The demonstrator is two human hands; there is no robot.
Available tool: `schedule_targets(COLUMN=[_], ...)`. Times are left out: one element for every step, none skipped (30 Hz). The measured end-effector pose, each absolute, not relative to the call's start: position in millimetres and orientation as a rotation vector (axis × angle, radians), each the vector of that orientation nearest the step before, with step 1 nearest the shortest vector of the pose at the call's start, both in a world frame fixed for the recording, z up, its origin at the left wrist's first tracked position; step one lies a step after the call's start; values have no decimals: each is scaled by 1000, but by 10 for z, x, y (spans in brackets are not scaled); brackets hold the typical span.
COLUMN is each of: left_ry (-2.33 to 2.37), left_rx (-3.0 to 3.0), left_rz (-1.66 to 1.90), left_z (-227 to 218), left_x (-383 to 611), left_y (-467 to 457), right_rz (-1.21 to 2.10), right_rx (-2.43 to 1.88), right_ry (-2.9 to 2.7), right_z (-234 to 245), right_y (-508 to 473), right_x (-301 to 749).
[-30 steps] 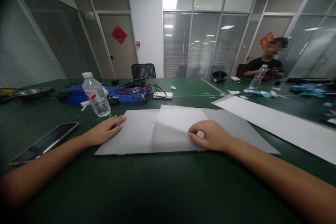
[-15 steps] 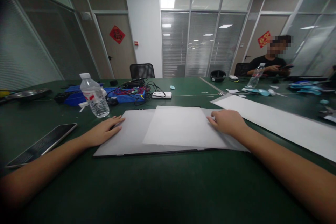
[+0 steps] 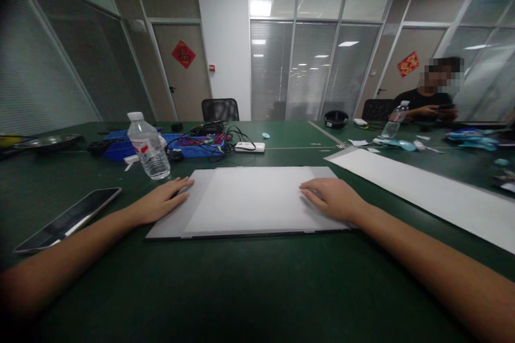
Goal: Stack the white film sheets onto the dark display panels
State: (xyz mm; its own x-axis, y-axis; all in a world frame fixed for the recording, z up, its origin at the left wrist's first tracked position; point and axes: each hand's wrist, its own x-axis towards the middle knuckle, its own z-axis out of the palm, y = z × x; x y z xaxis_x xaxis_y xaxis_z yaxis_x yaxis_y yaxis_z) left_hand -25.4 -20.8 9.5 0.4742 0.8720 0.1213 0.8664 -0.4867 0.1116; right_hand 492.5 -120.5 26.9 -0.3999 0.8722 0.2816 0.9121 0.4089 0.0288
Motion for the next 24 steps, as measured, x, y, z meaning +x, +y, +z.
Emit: schedule_targets(left_ry=[1573, 1571, 1569, 1567, 1566, 1565, 1564, 1564, 1563, 1561, 1558, 1554, 1549, 1544, 1540, 1538, 1537, 1536, 1537, 1539, 1545, 1556, 1570, 1585], left_rx=[2668, 2669, 2669, 2668, 2667, 2666, 2666, 2666, 2666, 2666, 2667, 2667, 2669, 2670, 2671, 2671, 2670, 2668, 2665, 2660, 2653, 2642, 2628, 2612], left_rz=[247, 244, 243, 244, 247, 250, 252, 253, 254, 258, 264, 274, 285, 294, 299, 300, 298, 296, 293, 294, 298, 303, 309, 312], left_z=[98, 102, 106, 110, 113, 114, 115, 114, 113, 110, 108, 105, 102, 100, 98, 96, 95, 94, 93, 92, 91, 89, 87, 85], left_x=[-250, -246, -242, -238, -235, -234, -234, -234, -236, -239, -242, -245, -247, -249, -250, -250, -250, -250, -249, -250, -251, -253, -255, -258], left_y=[-213, -217, -221, -223, -225, -225, -223, -221, -218, -216, -213, -211, -209, -208, -207, -207, -207, -207, -206, -205, -202, -199, -195, -189], right_rz=[-286, -320, -351, -371, -377, -367, -342, -310, -276, -240, -204, -169, -138, -108, -79, -50, -21, 7, 35, 62, 85, 106, 122, 132], right_rx=[-1561, -1567, -1587, -1614, -1635, -1643, -1631, -1602, -1561, -1516, -1474, -1437, -1407, -1381, -1358, -1341, -1325, -1308, -1283, -1249, -1211, -1168, -1127, -1093], right_ry=[-2441, -2436, -2433, -2436, -2448, -2468, -2494, -2519, -2539, -2553, -2560, -2563, -2562, -2562, -2562, -2563, -2564, -2566, -2571, -2576, -2581, -2589, -2599, -2610], right_z=[265, 263, 263, 263, 265, 268, 270, 272, 273, 273, 273, 273, 272, 272, 271, 270, 267, 263, 256, 247, 237, 227, 216, 207], right_y=[-1197, -1188, -1180, -1173, -1168, -1166, -1168, -1173, -1182, -1193, -1205, -1218, -1231, -1242, -1252, -1260, -1267, -1271, -1274, -1276, -1277, -1279, -1280, -1281], right_x=[4949, 4975, 5000, 5021, 5036, 5042, 5039, 5027, 5008, 4982, 4952, 4921, 4890, 4861, 4837, 4818, 4804, 4797, 4796, 4799, 4806, 4816, 4825, 4835])
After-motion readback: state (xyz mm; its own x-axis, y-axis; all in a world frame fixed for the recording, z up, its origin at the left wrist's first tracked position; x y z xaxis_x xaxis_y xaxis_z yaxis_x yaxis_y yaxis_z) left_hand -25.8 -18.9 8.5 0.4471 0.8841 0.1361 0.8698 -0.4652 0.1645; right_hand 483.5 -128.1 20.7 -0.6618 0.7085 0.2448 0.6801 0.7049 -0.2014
